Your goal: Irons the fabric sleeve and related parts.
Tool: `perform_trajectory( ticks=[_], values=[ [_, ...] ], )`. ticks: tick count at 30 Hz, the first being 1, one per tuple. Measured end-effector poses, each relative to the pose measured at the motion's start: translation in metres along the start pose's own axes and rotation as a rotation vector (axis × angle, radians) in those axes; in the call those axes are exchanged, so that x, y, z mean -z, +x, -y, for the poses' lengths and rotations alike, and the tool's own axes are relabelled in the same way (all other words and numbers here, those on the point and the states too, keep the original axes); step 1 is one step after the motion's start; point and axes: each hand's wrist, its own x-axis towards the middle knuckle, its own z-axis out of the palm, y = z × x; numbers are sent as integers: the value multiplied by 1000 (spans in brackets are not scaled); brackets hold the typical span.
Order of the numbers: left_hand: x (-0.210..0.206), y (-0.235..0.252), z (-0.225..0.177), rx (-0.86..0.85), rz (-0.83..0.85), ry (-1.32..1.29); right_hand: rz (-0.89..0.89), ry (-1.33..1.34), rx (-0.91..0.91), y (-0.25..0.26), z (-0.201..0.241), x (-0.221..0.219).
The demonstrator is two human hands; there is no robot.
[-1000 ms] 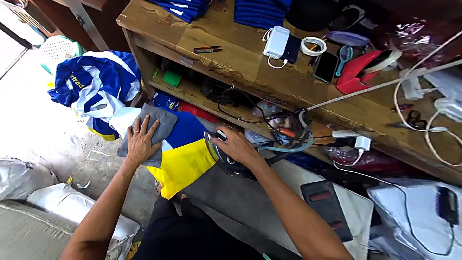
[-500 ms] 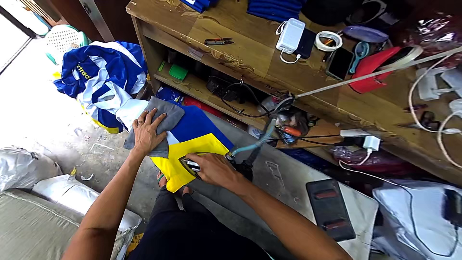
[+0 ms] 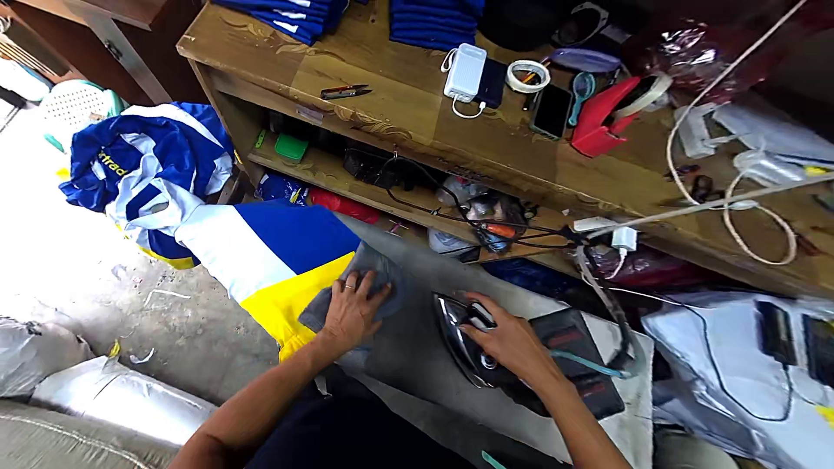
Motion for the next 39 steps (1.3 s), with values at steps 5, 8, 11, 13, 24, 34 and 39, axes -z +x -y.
perform_trajectory(
  ticks=[5, 8, 11, 13, 24, 34, 39],
  values=[
    [7, 22, -68, 106, 137, -502, -124, 84, -78, -2, -44, 14],
    [26, 21, -73, -6, 165, -976, -156, 112, -86, -2, -50, 15],
    [34, -17, -34, -29, -61, -603, -300, 66, 2, -6, -49, 11],
    [37, -57, 4, 86, -93, -258, -456, -13, 187, -11, -39, 6],
    [78, -98, 42, 430, -266, -525, -425, -67, 286, -21, 50, -144],
    [142, -99, 26, 199, -529, -587, -167, -24, 966, 59, 141, -168],
    [154, -90, 23, 125, -511, -488, 790, -290, 269, 52, 314, -49]
  ],
)
